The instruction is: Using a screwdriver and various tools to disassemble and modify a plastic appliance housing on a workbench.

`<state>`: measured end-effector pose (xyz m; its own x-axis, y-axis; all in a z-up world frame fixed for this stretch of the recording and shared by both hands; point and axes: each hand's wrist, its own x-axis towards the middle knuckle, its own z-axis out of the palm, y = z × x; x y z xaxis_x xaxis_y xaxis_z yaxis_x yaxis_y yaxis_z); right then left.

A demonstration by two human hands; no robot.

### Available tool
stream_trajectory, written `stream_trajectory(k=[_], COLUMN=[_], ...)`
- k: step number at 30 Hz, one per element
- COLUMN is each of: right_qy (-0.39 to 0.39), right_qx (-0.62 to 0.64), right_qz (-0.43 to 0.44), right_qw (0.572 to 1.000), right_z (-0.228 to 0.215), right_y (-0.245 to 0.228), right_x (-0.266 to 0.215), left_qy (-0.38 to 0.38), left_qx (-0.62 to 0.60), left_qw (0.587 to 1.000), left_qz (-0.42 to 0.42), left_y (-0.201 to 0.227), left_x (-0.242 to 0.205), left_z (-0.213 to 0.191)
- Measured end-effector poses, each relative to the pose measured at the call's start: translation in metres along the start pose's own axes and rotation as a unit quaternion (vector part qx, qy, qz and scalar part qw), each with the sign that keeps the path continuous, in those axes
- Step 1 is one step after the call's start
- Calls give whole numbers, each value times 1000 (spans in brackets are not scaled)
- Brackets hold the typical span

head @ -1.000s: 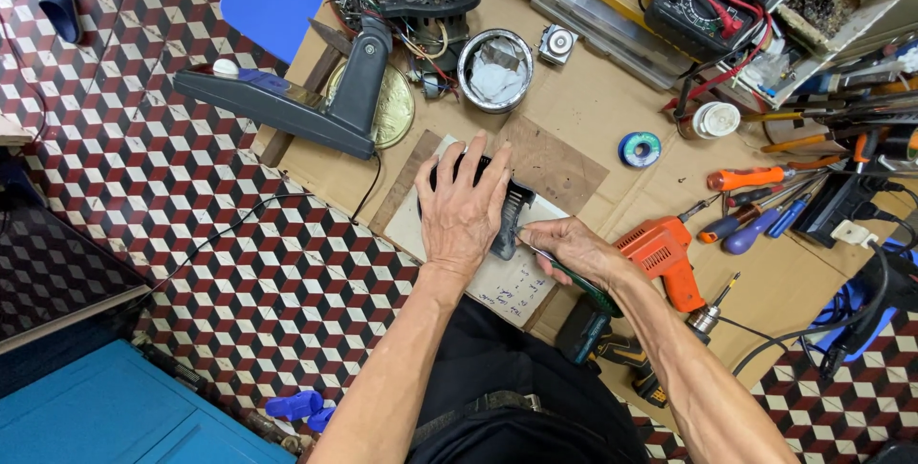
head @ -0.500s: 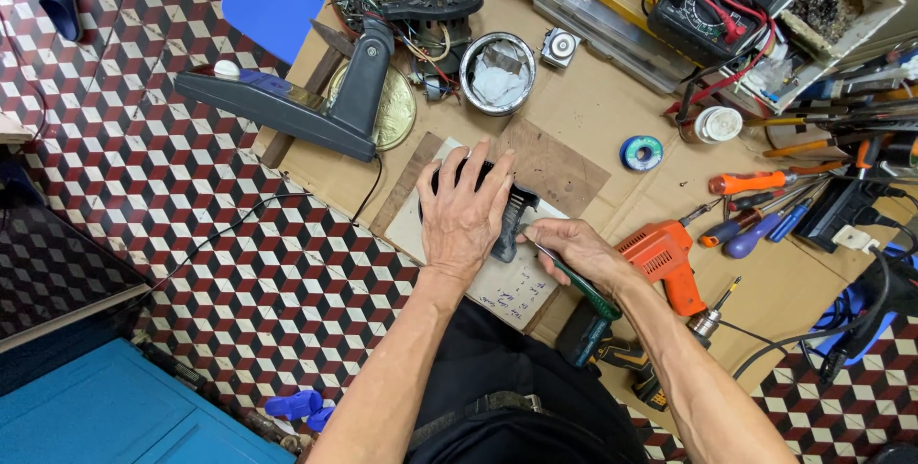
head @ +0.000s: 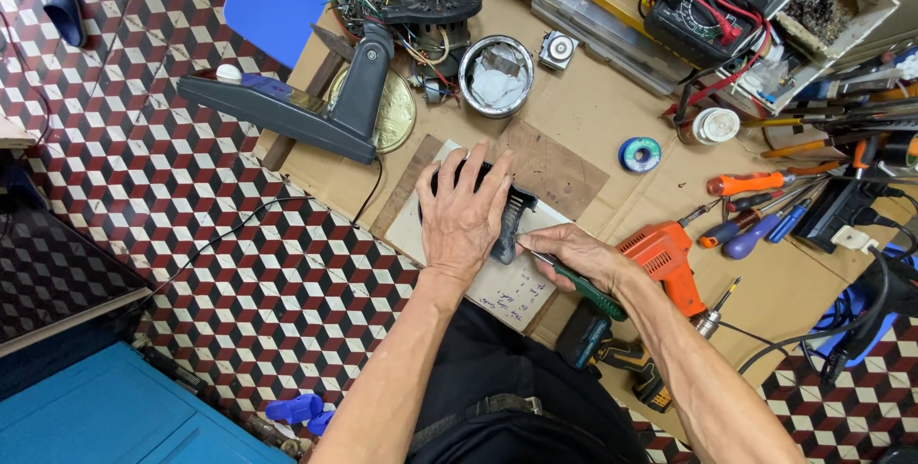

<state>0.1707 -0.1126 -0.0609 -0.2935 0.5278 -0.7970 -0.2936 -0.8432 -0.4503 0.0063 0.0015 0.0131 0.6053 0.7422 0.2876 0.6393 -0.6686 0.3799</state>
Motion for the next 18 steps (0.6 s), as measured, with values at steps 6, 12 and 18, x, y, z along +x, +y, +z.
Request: stream_trajectory(k=[6,12,18], right_qy=[-48,225,219], right_qx=[85,-305,-239], right_qz=[-19,-213,-221], right_qw=[995,901,920], right_z=[3,1,4], right_y=[2,-1,25], right_x=[-14,-1,13], left_qy=[-7,-15,-3], left_qx=[-3,3,-5], left_qw=[1000,1000,1000], left_qz=[6,1,5], left_y=[-1,1,-1], left_x=[0,3,0], left_z=[-2,-4,-1])
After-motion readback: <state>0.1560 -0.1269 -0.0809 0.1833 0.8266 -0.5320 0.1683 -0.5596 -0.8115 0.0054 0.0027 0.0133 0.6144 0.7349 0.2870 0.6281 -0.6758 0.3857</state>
